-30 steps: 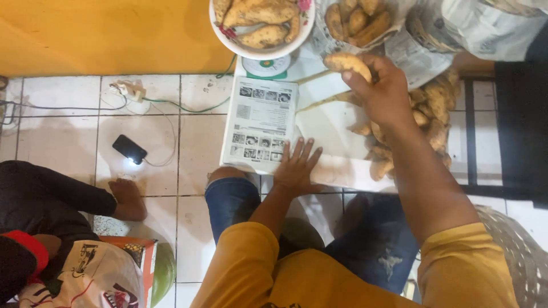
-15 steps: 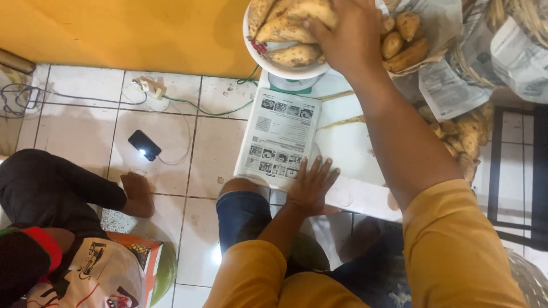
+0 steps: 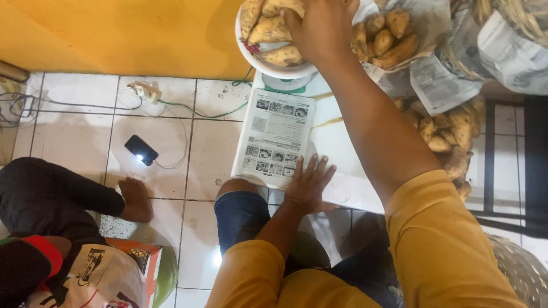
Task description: A person is manually cleaning, inspecting, and sorting sweet potatoes, removing small parts by hand and placing them into bowls and baskets.
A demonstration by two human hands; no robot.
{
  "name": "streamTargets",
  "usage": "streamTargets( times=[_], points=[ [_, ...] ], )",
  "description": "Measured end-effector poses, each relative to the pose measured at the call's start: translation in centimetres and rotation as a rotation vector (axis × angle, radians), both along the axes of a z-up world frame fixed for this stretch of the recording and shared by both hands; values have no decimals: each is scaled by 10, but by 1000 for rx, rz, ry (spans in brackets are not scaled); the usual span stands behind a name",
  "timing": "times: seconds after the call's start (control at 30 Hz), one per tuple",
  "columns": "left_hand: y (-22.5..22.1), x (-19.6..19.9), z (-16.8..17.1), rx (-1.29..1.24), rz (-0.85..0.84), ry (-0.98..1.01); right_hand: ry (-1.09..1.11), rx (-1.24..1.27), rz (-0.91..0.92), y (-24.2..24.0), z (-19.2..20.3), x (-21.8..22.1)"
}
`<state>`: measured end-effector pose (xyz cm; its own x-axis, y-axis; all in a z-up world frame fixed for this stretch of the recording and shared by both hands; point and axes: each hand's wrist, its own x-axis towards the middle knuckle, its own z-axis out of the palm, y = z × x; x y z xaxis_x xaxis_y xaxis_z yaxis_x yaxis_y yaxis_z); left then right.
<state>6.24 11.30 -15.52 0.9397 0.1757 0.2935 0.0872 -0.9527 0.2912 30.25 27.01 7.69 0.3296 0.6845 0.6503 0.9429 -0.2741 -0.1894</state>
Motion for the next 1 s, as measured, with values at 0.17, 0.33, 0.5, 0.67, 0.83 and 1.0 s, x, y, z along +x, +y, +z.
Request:
streamTargets(
  times=[0.17,0.33,0.5,0.67,0.83,1.0],
  points=[
    [1,3,-6,50,2,-16,86,38,44,-70,8,-29],
    [-2,6,-2,302,120,-170,250,75,132,-181,-68,-75],
    [3,6,29,62,1,468,714,-70,-21,-286,-128,-136],
    [6,13,61,-16,-45,734,591,-73,-226,-350,-127,-116],
    [3,12,66,36,-31,726,317,-74,-608,-387,-133,-57],
    [3,13,71,41,-47,806,436,-76,-910,-412,-134,-7]
  ],
)
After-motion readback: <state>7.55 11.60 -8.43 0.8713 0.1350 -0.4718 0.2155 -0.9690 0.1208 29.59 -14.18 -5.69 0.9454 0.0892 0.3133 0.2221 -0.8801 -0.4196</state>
